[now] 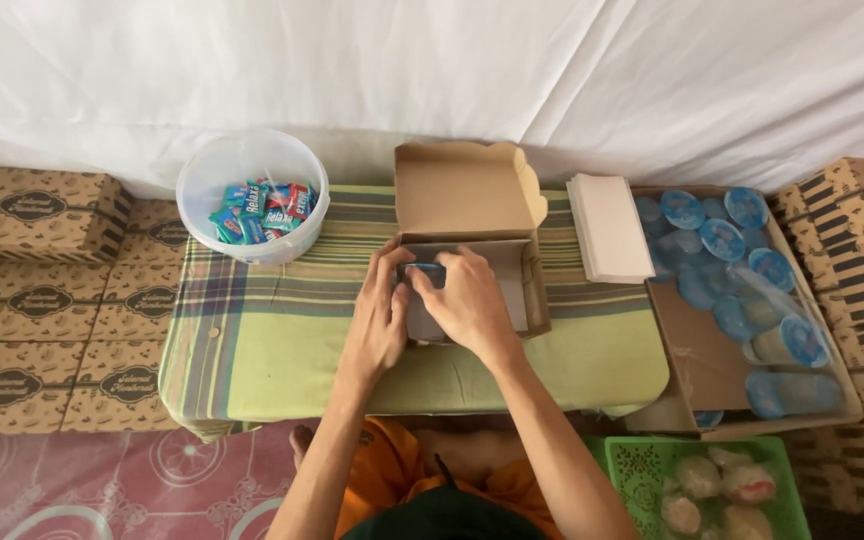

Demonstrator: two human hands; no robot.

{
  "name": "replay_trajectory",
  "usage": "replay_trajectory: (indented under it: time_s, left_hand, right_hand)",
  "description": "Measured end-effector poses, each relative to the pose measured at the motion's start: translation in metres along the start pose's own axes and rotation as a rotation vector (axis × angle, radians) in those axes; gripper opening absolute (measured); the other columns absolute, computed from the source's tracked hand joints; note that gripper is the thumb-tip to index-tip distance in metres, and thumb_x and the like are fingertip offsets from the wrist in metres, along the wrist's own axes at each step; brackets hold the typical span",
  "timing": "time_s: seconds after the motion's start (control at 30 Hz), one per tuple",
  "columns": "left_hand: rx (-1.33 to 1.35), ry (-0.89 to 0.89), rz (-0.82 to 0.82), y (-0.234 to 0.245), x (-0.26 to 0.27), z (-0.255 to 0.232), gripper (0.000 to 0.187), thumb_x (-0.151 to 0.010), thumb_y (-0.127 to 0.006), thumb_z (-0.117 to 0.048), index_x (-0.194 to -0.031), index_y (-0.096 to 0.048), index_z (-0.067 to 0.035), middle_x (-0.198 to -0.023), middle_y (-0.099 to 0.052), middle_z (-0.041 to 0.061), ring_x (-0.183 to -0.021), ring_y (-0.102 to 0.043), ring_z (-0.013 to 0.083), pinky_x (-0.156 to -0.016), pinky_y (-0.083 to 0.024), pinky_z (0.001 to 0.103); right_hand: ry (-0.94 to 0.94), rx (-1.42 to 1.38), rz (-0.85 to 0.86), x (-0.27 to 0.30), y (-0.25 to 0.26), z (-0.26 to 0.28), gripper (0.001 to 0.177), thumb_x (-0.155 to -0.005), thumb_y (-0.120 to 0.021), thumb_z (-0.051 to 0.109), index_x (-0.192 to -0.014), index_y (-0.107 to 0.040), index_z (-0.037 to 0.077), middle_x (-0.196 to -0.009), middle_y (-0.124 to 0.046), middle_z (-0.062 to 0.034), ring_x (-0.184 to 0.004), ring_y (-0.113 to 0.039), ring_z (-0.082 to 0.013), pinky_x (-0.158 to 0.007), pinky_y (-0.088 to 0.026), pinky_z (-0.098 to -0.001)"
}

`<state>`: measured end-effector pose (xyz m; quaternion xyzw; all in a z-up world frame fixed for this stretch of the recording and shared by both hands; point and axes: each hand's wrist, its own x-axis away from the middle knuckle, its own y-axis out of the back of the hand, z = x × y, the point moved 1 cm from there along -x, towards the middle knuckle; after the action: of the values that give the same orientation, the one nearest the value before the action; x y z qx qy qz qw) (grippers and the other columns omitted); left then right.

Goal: Assembling a cardboard box and filling it with various snack items and a cup of water.

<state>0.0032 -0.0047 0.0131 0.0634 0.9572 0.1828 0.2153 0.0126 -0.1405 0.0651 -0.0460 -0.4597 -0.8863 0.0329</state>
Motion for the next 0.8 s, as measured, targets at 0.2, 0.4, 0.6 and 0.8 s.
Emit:
replay_trajectory:
  time_s: [0.2, 0.4, 0.6, 0.8]
  left_hand:
    - [-0.034, 0.069, 0.001, -0.001, -0.002, 0.005, 0.036, -0.098, -0.03, -0.031, -0.127, -0.047, -0.018, -0.146, -0.048, 0.02, -0.13, -0.053, 0.0499, -0.103, -0.041, 0.06]
    - [-0.004, 0.01, -0.001, -0.001, -0.003, 0.002, 0.039, -0.098, -0.032, -0.03, -0.127, -0.055, -0.015, -0.147, -0.047, 0.027, -0.13, -0.049, 0.0562, -0.105, -0.039, 0.063]
    - [0.036, -0.045, -0.018, -0.011, 0.001, 0.014, 0.035, -0.098, -0.038, -0.019, -0.126, -0.056, -0.008, -0.147, -0.048, 0.033, -0.128, -0.05, 0.0576, -0.107, -0.037, 0.066]
    - [0.086, -0.035, -0.057, -0.019, 0.0, 0.014, 0.034, -0.095, -0.041, -0.014, -0.121, -0.049, 0.007, -0.151, -0.044, 0.034, -0.131, -0.051, 0.0515, -0.107, -0.043, 0.058]
  right_hand:
    - [0.097, -0.182, 0.074, 0.004, 0.032, 0.002, 0.051, -0.099, -0.054, 0.033, -0.128, -0.066, -0.008, -0.111, -0.071, -0.0321, -0.108, -0.067, -0.0491, -0.089, -0.056, -0.0519]
    - [0.157, -0.269, 0.057, 0.028, 0.058, -0.001, 0.039, -0.096, -0.053, 0.014, -0.128, -0.067, -0.005, -0.104, -0.071, -0.0369, -0.108, -0.065, -0.0523, -0.09, -0.054, -0.0548]
    - [0.21, -0.661, -0.306, 0.015, 0.054, -0.114, 0.026, -0.096, -0.065, 0.02, -0.073, -0.069, 0.008, -0.065, -0.068, -0.0074, -0.061, -0.06, -0.0118, -0.06, -0.05, -0.0249]
    - [0.23, -0.746, -0.551, 0.026, 0.126, -0.233, 0.006, -0.093, -0.06, 0.002, -0.094, -0.066, 0.002, -0.085, -0.069, -0.0051, -0.071, -0.059, -0.01, -0.069, -0.048, -0.0213]
